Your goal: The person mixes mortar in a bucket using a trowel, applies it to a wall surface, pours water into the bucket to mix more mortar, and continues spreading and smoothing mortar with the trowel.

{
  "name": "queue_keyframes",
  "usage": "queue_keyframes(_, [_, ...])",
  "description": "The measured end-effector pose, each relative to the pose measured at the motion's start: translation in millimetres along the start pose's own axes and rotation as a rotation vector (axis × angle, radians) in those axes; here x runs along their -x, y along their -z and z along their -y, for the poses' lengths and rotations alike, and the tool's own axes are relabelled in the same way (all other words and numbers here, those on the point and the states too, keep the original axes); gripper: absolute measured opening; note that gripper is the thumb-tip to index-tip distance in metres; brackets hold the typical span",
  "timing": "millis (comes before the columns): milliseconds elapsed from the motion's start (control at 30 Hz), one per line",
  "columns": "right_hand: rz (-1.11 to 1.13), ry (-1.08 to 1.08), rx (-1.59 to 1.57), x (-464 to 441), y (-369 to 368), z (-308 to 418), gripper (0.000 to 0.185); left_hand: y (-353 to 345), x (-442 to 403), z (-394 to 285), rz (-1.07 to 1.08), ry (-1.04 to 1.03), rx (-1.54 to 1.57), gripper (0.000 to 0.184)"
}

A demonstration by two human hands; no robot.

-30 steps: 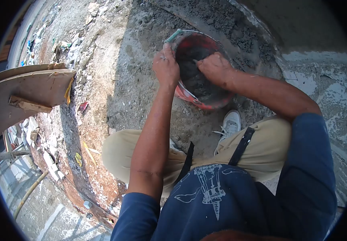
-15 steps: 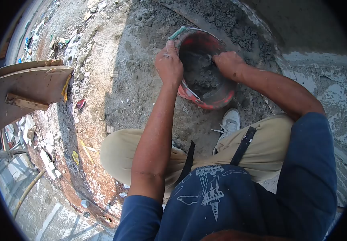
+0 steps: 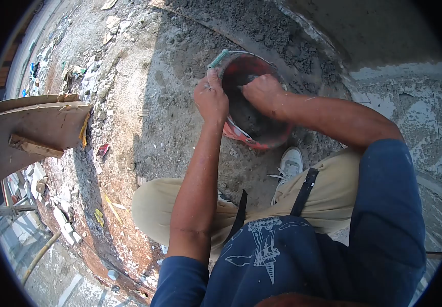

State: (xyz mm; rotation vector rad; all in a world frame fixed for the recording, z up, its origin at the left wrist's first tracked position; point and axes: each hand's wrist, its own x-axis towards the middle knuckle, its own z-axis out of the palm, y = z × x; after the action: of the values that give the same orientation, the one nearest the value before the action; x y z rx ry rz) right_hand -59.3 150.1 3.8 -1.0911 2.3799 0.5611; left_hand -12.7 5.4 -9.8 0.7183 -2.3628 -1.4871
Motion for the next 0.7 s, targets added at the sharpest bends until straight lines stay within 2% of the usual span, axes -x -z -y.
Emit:
queue_keyframes(100, [-0.016,0.185,-0.044,47.4,37.5,0.7,0.02,6.9,-3.5,11.1,0.068,0.017,0.066,0.05])
queue_keyframes(200, [-0.196,0.114,-0.031,61.5,56.9,-45.7,0.015,1.3,-1.2,5.1,0.052,0.012,0.059,0.051])
queue_keyframes(267, [-0.235,-0.092,0.024,50.9,44.0,-90.7,0.013,1.6,-0.7,9.3,0.066,0.008,0.048,0.052])
queue_keyframes(367, [-0.048,-0.218,-0.027,73.6,-13.3,-98.9,0.015,2.4,-6.0,9.4,0.078,0.001,0.084,0.053])
queue_keyframes(433, [0.19,-0.229,-0.165,88.1,-26.4,-71.4,0.017,3.9,2.3,13.7,0.085,0.021,0.082,0.054])
queue_keyframes(533, [0.381,-0.088,-0.144,96.7,-12.1,-50.9,0.03,-4.7,-4.9,12.0,0.047,-0.02,0.061,0.055])
queue_keyframes(600, [0.177,-0.099,-0.211,109.7,11.5,-61.6,0.028,-0.2,-7.4,24.4,0.012,-0.042,0.052,0.056])
queue_keyframes(633, [0.077,-0.107,-0.244,114.8,19.4,-67.9,0.027,9.2,-8.8,18.9,0.08,0.049,0.071,0.057])
queue_keyframes(700, [-0.072,-0.26,-0.234,110.6,18.7,-91.3,0.028,13.9,-11.0,26.0,0.084,0.033,0.08,0.058])
